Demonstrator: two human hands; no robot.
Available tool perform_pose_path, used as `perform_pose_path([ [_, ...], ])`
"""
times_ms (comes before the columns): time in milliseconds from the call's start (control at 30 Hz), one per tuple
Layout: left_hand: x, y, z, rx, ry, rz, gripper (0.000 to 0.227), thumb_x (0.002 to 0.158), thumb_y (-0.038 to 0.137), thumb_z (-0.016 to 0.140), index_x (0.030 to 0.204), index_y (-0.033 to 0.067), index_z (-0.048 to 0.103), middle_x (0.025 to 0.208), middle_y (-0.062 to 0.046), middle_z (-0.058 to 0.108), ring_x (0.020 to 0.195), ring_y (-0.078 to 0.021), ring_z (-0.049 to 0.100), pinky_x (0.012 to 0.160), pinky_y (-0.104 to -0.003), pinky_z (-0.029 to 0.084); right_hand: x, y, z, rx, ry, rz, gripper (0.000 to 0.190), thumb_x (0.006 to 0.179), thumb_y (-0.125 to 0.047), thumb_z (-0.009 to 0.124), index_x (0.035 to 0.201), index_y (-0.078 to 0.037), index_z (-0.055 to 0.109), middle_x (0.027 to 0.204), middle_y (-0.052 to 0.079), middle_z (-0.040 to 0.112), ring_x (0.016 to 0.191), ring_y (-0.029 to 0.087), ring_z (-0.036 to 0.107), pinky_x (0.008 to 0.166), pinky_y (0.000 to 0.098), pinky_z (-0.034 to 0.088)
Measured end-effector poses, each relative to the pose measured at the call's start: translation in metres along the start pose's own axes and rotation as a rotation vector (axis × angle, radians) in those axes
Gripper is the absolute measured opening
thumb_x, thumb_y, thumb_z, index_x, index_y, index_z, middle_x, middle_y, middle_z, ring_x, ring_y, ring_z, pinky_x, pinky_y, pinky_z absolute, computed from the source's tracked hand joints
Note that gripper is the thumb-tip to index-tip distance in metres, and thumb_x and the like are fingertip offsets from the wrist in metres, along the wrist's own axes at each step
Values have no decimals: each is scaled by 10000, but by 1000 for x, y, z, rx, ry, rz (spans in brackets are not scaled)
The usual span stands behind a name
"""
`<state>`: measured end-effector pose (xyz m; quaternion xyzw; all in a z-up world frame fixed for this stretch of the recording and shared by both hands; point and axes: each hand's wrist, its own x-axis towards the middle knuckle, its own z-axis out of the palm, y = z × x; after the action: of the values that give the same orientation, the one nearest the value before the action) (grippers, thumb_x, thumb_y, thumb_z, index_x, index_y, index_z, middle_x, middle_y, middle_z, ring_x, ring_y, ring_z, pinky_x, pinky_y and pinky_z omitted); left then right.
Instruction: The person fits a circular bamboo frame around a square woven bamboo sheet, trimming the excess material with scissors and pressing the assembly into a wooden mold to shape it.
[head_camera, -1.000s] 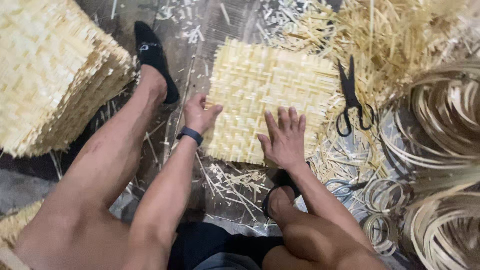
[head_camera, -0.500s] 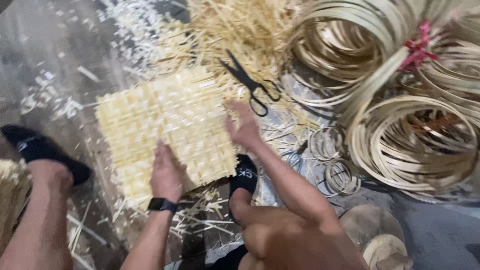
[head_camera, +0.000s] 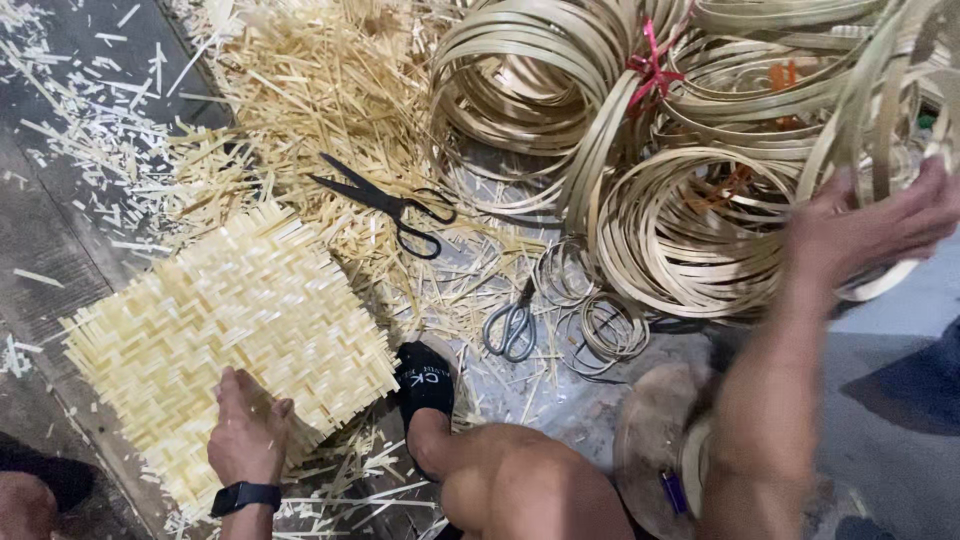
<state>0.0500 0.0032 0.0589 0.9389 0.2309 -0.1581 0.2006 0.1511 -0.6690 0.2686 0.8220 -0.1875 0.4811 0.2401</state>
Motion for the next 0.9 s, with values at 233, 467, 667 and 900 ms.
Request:
perform_pose_path([
  [233, 13, -22, 27, -83, 200, 230, 964, 757, 328, 842, 1568, 93, 376, 1416, -257, 582, 1220, -436, 637, 928, -493, 552, 44, 86, 5, 505, -381, 79, 113, 963, -15, 701, 1072, 1, 729, 1012, 181, 669, 921, 301, 660, 833, 391, 517],
  [467, 36, -41, 87, -211, 138, 220, 843, 817, 215, 736, 1548, 3, 372, 1567, -235, 432, 1411, -373, 461, 1108, -462, 430, -11, -77, -30, 799, -449, 52, 158, 991, -74, 657, 1127, 3, 684, 1064, 178, 648, 966, 291, 637, 858, 390, 504],
  [667, 46, -2, 95, -199, 252, 203, 846, 768, -34, 569, 1564, 31, 291, 1577, -237, 433, 1460, -360, 399, 1185, -453, 339, -28, -315, -54, 1270, -717, -164, 206, 1015, -124, 619, 1173, 4, 645, 1108, 176, 630, 1004, 282, 618, 880, 390, 493],
  [900, 32, 30, -55, -1048, -158, -164, 941, 888, 623, 593, 1593, 73, 299, 1372, -257, 613, 1159, -348, 672, 952, -486, 548, -45, -373, -119, 1524, -902, -281, 266, 1043, -183, 575, 1228, 6, 599, 1160, 173, 610, 1050, 272, 595, 905, 389, 480],
])
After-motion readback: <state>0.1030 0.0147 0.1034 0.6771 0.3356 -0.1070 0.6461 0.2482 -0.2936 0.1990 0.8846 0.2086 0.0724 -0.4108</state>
